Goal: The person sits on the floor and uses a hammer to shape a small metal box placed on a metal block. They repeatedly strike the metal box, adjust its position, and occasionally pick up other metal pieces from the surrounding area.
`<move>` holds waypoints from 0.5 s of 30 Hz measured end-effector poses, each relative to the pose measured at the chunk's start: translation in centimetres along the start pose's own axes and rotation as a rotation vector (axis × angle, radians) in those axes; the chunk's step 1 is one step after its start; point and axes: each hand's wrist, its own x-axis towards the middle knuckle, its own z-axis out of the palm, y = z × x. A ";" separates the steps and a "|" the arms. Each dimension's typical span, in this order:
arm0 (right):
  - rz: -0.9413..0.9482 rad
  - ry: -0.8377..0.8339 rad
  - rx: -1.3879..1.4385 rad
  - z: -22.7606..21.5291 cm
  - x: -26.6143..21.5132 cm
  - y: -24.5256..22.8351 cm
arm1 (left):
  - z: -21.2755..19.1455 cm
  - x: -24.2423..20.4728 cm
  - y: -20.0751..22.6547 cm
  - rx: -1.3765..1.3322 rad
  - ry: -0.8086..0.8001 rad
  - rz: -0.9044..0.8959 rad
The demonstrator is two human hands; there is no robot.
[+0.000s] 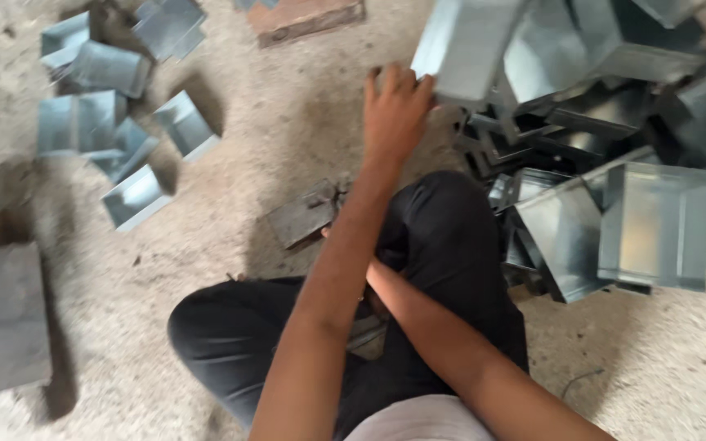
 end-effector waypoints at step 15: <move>0.021 0.124 0.330 0.9 0.2 -1.7 | -2.3 -32.1 -13.8 -0.061 -0.486 -0.823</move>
